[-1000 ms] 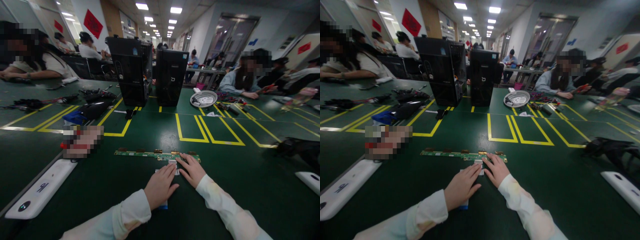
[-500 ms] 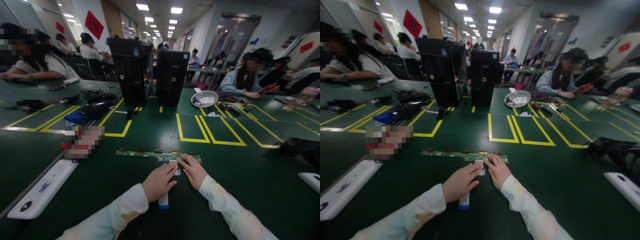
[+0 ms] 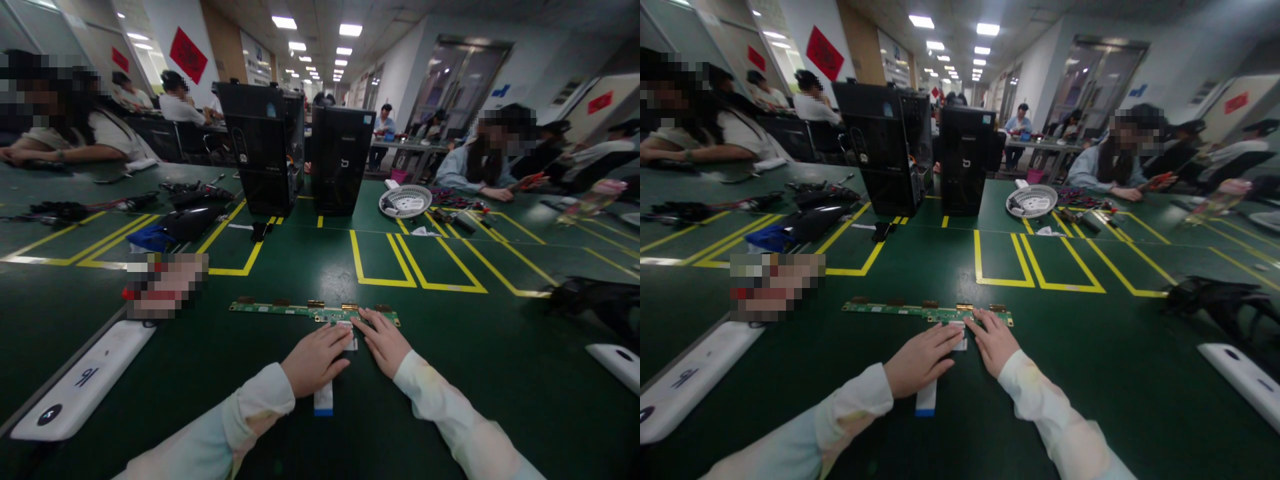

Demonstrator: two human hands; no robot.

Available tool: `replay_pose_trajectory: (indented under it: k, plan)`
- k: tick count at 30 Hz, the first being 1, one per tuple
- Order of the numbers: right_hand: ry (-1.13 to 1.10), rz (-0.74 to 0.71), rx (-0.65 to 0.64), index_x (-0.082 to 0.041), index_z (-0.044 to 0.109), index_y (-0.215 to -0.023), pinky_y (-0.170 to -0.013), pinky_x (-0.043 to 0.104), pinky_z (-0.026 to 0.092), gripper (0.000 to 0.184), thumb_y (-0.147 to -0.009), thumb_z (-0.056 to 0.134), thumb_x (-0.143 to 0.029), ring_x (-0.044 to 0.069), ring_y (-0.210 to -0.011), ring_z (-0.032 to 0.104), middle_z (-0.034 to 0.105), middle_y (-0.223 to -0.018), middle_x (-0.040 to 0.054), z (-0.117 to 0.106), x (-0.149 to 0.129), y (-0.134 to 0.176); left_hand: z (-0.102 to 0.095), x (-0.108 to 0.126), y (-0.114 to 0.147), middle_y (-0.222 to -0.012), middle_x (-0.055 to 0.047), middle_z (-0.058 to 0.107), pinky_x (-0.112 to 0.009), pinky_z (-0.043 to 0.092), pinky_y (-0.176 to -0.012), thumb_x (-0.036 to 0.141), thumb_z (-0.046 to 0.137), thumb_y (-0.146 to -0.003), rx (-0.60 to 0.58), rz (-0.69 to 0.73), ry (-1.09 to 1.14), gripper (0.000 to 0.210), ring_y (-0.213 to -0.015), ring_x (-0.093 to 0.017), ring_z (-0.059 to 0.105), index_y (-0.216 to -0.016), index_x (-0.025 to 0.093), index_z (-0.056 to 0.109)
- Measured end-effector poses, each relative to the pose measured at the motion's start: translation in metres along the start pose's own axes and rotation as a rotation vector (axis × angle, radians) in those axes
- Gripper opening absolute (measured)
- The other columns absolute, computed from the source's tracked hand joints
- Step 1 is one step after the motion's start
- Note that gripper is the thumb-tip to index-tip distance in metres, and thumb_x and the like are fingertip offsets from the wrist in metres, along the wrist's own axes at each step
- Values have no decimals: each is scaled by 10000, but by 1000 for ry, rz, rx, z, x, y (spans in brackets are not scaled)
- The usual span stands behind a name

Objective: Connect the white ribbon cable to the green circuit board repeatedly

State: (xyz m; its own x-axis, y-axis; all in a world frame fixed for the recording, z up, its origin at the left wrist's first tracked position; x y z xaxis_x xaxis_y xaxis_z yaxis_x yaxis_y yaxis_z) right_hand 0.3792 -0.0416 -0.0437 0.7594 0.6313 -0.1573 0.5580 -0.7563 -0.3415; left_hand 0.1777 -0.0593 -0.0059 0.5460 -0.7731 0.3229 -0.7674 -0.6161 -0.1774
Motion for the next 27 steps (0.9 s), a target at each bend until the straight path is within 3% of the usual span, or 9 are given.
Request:
replay_pose_trajectory:
  k: [4, 8, 13, 17, 23, 27]
  plan:
    - [5, -2, 4, -223, 449, -1402, -1055, 513, 394, 512, -900, 373, -157, 261, -1313, 379, 444, -1407, 123, 3, 2, 1, -14, -14, 2, -1481, -88, 404, -445, 278, -1139, 369, 372, -961, 76, -26, -58, 468, -1394, -207, 298, -1391, 188, 410]
    - [29, 9, 2, -235, 450, -1403, -1050, 507, 402, 490, -922, 366, -197, 263, -1312, 385, 444, -1411, 119, 3, 3, 1, -39, -57, 18, -1409, -87, 495, -473, 311, -1118, 371, 319, -972, 213, -226, -129, 450, -1348, -216, 381, -1354, 182, 464]
    - [38, 1, 3, -226, 461, -1394, -1064, 499, 392, 468, -940, 349, -223, 263, -1322, 375, 444, -1411, 112, 3, 3, 2, -64, -126, 67, -1316, -140, 571, -451, 360, -1084, 416, 293, -956, 302, -494, -240, 520, -1282, -255, 462, -1310, 110, 520]
    - [26, -3, 8, -213, 462, -1390, -1071, 495, 383, 453, -953, 349, -258, 261, -1326, 371, 443, -1411, 118, 2, 2, 2, -73, -163, 105, -1301, -152, 582, -460, 382, -1059, 473, 278, -939, 288, -691, -275, 588, -1273, -270, 469, -1338, 98, 494]
    - [-4, 6, 40, -183, 488, -1362, -1051, 470, 409, 437, -970, 320, -275, 254, -1287, 418, 463, -1384, 140, -4, 3, 0, -78, -175, 116, -1299, -145, 584, -434, 442, -985, 506, 259, -925, 211, -834, -233, 620, -1211, -268, 527, -1340, 109, 491]
    - [-14, -26, 56, -201, 505, -1349, -1071, 485, 377, 430, -965, 325, -268, 264, -1344, 346, 432, -1415, 130, -13, -6, -4, -77, -174, 113, -1302, -152, 580, -432, 452, -965, 519, 247, -926, 202, -857, -234, 630, -1198, -272, 539, -1344, 114, 488]
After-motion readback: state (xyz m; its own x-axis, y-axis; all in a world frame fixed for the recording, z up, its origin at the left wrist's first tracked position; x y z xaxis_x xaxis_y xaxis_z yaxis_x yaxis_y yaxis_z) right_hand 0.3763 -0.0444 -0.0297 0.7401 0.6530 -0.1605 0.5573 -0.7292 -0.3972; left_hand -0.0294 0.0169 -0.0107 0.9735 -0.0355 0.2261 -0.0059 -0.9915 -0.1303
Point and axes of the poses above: each hand's wrist, its own y-axis away from the middle knuckle, its own z-axis out of the palm, x = y × z, the point moved 3 cm from there along -y, towards the middle knuckle
